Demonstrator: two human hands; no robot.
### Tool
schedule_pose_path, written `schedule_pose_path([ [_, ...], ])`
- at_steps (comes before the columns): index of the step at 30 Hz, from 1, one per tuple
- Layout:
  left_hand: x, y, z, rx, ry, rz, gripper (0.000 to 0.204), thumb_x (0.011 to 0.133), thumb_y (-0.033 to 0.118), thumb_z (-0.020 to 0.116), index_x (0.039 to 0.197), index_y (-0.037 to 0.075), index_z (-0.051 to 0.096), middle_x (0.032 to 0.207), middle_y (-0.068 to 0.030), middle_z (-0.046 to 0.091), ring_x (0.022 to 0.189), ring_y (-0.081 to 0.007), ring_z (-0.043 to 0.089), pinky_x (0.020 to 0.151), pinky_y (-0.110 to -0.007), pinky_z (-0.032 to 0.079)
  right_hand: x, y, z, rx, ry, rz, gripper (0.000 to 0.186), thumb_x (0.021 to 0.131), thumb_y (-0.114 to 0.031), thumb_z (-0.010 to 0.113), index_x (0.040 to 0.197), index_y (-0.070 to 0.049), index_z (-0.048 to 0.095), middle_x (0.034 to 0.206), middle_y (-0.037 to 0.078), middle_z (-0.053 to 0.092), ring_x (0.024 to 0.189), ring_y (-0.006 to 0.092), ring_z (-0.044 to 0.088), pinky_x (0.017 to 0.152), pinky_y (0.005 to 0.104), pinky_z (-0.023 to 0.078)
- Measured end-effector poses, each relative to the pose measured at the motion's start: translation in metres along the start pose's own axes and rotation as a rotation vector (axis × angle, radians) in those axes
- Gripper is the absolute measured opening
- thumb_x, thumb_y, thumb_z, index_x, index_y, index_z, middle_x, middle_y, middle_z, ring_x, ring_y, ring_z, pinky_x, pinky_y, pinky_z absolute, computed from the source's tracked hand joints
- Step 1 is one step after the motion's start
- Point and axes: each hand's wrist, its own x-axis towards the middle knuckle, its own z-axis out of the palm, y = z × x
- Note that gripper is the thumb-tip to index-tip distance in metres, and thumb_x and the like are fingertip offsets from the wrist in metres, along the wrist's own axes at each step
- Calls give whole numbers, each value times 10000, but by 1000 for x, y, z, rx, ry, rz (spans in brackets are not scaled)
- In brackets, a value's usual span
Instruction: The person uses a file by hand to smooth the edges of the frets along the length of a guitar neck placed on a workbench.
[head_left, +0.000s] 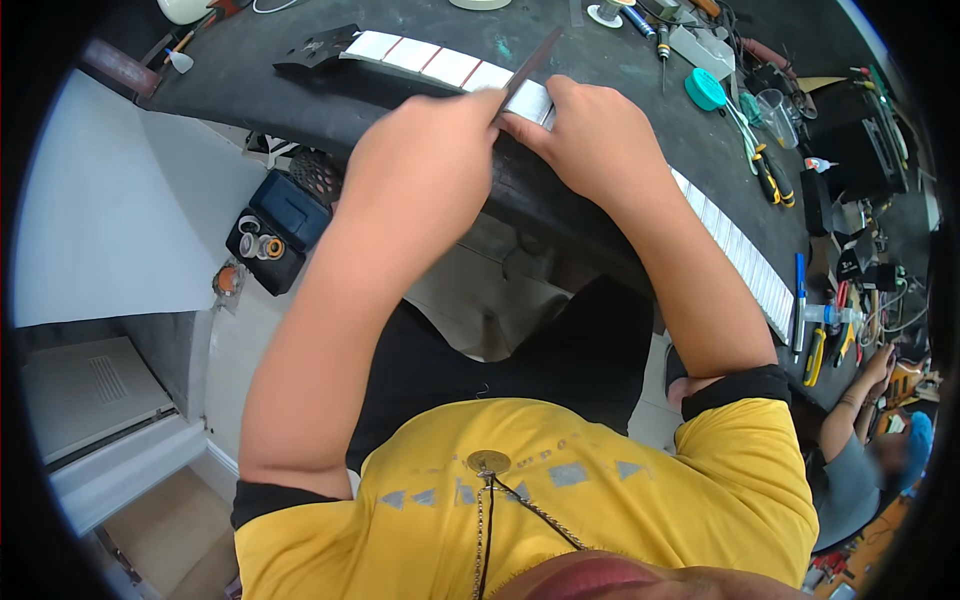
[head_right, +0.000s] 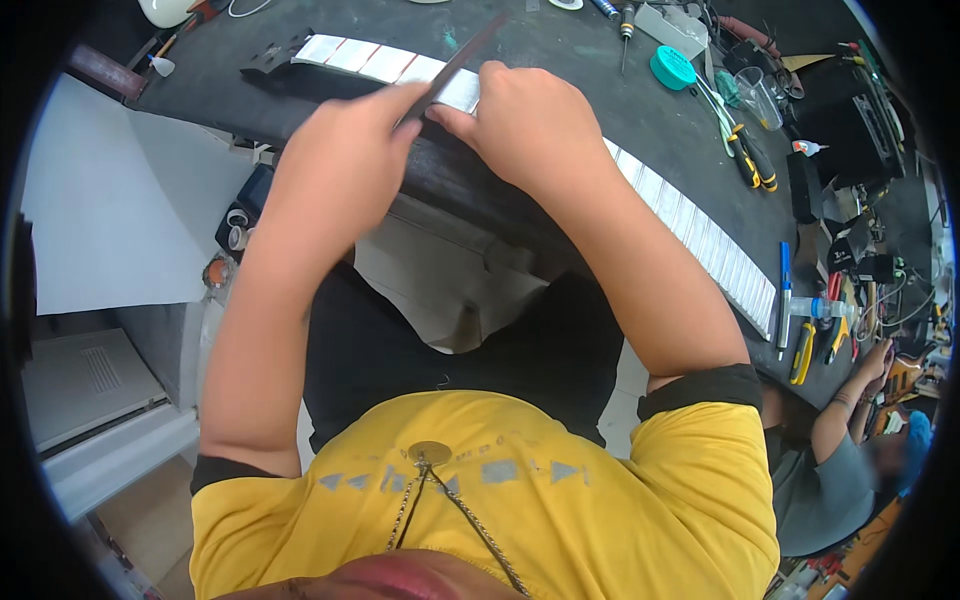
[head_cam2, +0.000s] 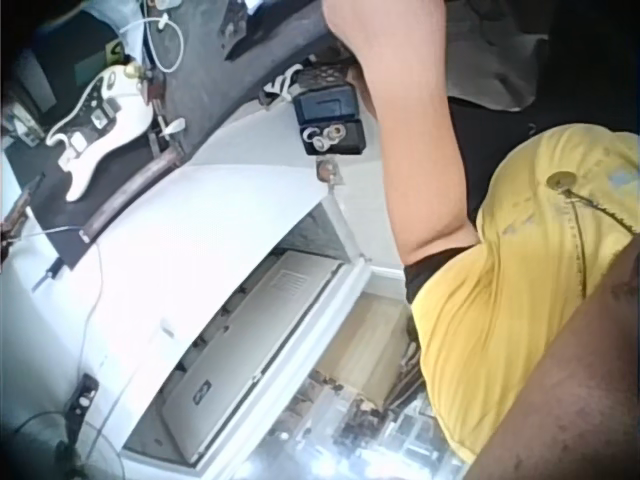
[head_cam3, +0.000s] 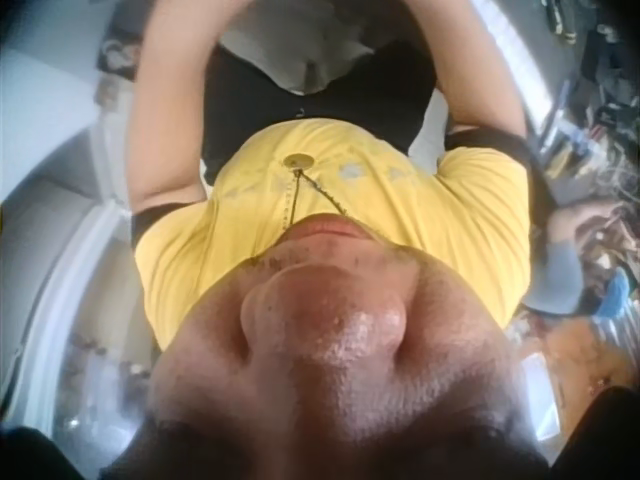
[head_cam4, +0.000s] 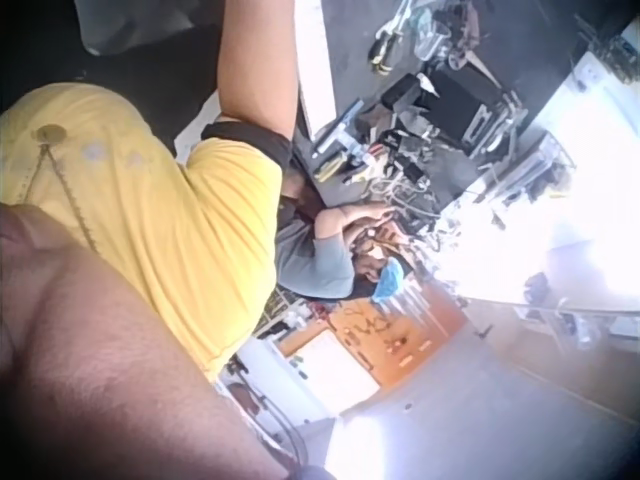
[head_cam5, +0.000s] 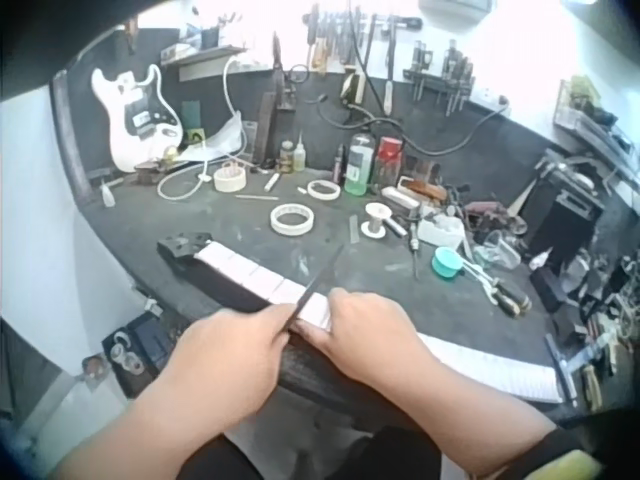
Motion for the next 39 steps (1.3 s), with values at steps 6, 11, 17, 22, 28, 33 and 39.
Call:
schedule_pose_path([
  [6, -117, -3, -36, -47, -22, -48, 545, 1020, -1, 758, 1552, 107, 706, 1050, -247, 806, 903, -487, 767, 799, -474, 604, -6, -5, -1, -39, 3, 52, 636, 1029, -598, 791, 954, 33, 762, 851, 248, 797, 858, 440, 809, 791, 522, 657],
  [11, -27, -2, -11, 35, 14, 43, 353, 1051, 95, 728, 1402, 106, 760, 925, -227, 781, 869, -449, 771, 770, -557, 605, -1, -3, 4, -29, 24, 30, 659, 1031, -619, 778, 956, 35, 765, 835, 243, 794, 852, 435, 811, 804, 513, 660],
  [17, -20, 9, -9, 41, 30, 10, 369, 1038, 61, 753, 1406, 65, 775, 967, -255, 797, 908, -471, 770, 826, -511, 611, -1, 0, -4, 1, -16, 30, 647, 1028, -605, 787, 954, 37, 764, 831, 239, 796, 844, 433, 812, 802, 508, 663],
  [22, -115, 0, -46, -183, -35, -124, 390, 1033, 53, 746, 1422, 72, 769, 1031, -260, 804, 944, -469, 778, 825, -501, 613, -4, -1, 2, -23, 28, 40, 632, 1023, -591, 796, 960, 38, 767, 831, 238, 798, 850, 426, 816, 806, 504, 665],
  [28, 4, -17, -9, -288, -58, -29, 365, 1067, 88, 715, 1423, 18, 754, 1095, -295, 795, 981, -496, 765, 863, -502, 607, 0, -3, 5, -7, 67, -20, 611, 1010, -567, 815, 962, 39, 763, 828, 235, 797, 833, 424, 815, 790, 503, 666],
  [33, -12, 4, -6, -237, 1, -37, 352, 1075, 105, 709, 1417, 40, 761, 1044, -304, 787, 1035, -520, 751, 887, -540, 603, -3, 6, 5, 1, 72, -32, 611, 1000, -565, 824, 963, 42, 761, 813, 229, 791, 806, 426, 808, 770, 505, 664],
  [39, -126, -9, -37, -161, -16, -56, 584, 1007, -4, 772, 1570, 138, 700, 928, -253, 771, 849, -487, 752, 743, -513, 589, -6, -3, 3, -33, 51, 14, 622, 997, -576, 825, 972, 42, 767, 804, 238, 784, 805, 432, 802, 781, 508, 664],
])
